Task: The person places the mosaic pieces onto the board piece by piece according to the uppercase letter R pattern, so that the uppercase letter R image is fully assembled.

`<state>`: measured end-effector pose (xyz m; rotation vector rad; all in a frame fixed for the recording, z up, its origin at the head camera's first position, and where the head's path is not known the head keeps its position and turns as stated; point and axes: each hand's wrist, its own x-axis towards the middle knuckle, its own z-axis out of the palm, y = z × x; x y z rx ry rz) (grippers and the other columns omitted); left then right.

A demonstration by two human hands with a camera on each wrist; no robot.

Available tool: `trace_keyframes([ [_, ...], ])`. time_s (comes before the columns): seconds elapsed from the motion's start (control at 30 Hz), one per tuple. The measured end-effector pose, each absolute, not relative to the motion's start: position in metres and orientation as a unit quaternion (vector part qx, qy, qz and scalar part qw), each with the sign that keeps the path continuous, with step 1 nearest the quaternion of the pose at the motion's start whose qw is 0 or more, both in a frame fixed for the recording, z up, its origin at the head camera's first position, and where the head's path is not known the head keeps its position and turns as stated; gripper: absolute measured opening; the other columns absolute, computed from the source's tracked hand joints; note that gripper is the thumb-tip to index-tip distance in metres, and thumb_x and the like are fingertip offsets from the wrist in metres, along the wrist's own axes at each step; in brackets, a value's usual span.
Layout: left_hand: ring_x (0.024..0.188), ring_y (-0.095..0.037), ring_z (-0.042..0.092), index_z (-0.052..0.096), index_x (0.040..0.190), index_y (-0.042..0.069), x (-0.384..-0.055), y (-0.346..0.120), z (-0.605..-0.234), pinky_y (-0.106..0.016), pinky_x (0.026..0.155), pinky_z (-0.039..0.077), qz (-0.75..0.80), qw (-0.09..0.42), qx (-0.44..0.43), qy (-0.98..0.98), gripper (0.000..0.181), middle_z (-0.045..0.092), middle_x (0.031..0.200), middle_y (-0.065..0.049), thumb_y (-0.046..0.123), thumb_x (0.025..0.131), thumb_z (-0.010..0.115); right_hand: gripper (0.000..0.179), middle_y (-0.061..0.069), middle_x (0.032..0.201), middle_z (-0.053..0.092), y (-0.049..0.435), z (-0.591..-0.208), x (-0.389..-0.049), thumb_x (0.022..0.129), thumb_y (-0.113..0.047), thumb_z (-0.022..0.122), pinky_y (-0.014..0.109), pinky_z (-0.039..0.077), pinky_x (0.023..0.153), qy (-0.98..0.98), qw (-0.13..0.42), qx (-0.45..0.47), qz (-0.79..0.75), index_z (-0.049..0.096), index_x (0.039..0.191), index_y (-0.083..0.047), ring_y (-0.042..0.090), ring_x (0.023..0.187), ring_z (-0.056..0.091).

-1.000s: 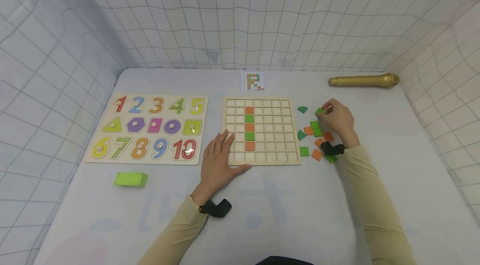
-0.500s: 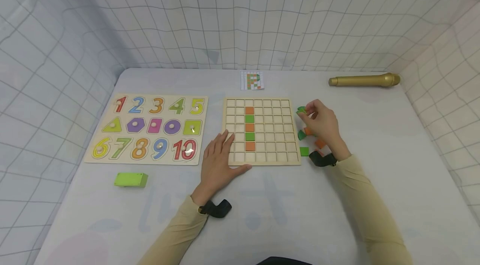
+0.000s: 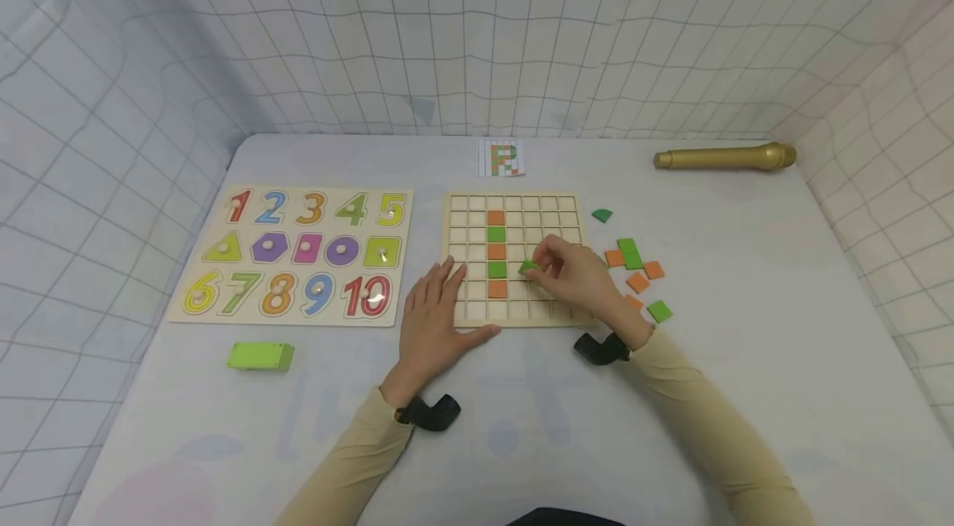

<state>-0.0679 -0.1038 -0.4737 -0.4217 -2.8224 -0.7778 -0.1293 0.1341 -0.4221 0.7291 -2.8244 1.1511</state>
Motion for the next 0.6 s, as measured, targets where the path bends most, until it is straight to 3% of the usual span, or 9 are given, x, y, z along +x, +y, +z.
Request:
trace_keyframes([
  [0.27,0.139,-0.028,0.019,0.036,0.146,0.008,-0.068,-0.104,-0.472,-0.045,0.110,0.015,-0.260,0.078,-0.136,-0.953,0.098,0.027,0.152,-0.010,0.063,0.072,0.070,0.016,-0.010,0.071,0.058,0.113,-0.429,-0.119,0.082,-0.026,0.075,0.027,0.039,0.053,-0.906,-0.058,0.250,0.337,0.062,0.085,-0.018,0.010,0.059,0.048],
  [0.6,0.139,-0.028,0.018,0.035,0.147,0.009,-0.068,-0.104,-0.472,-0.046,0.110,0.014,-0.255,0.073,-0.134,-0.955,0.099,0.025,0.153,-0.009,0.063,0.072,0.070,0.016,-0.011,0.073,0.060,0.100,-0.429,-0.113,0.081,-0.027,0.077,0.025,0.040,0.052,-0.903,-0.080,0.268,0.326,0.064,0.083,-0.018,0.006,0.057,0.048],
])
